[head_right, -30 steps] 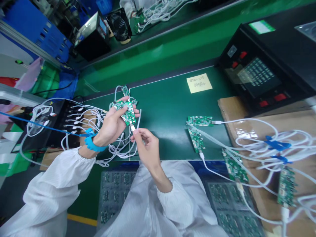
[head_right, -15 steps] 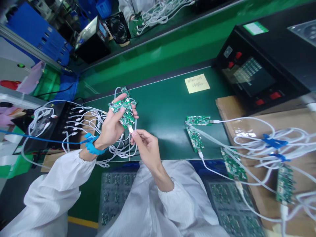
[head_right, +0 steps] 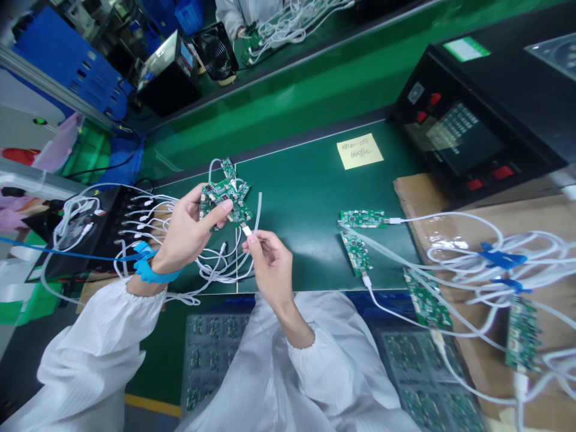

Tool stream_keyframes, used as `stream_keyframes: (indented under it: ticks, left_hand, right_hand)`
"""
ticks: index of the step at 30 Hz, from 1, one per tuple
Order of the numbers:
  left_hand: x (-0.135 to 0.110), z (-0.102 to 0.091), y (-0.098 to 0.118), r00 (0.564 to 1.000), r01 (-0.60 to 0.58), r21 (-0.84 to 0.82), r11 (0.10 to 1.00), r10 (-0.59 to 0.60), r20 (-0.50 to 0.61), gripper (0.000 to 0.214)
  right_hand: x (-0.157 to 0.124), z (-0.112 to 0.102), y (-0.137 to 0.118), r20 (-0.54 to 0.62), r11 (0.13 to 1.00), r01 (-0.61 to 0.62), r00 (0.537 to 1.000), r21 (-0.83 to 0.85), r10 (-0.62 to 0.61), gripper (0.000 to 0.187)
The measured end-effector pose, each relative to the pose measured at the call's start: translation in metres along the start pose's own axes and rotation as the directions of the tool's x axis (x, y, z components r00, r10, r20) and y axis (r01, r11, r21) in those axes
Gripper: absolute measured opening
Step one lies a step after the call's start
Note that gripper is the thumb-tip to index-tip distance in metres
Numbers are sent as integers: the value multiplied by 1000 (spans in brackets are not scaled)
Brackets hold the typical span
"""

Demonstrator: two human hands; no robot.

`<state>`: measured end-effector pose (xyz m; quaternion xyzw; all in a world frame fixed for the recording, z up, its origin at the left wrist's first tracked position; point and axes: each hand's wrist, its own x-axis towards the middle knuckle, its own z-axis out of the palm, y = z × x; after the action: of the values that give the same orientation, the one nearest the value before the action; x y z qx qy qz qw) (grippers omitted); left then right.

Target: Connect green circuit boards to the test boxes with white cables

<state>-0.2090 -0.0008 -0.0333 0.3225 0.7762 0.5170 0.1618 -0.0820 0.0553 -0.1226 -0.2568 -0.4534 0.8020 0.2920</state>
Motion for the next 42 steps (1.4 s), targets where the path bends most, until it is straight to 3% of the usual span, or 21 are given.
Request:
stream_keyframes:
  ticks: [14, 29, 34, 38, 42]
  left_hand:
    - [-5, 0, 5, 999, -12, 90, 996, 9, 38, 36]
    - [0, -1, 9, 990, -44, 95, 994, 30, 138, 33]
    - [1, -1, 4, 992, -52, 128, 990, 37, 117, 33]
    - [3, 6, -6, 993, -107, 171, 979, 97, 69, 31]
    - [3, 16, -16, 976, -216, 234, 948, 209, 53, 26]
  right_hand:
    - [-6, 6, 12, -190, 999, 42, 981, -10, -43, 26]
    - [-7, 4, 13, -167, 999, 50, 985, 8, -48, 22]
    - [0, -1, 17, -53, 1000, 15, 999, 5, -14, 23]
    - [6, -5, 13, -142, 975, 172, 971, -145, -192, 25]
    - [12, 0, -2, -212, 877, 372, 871, -305, -443, 25]
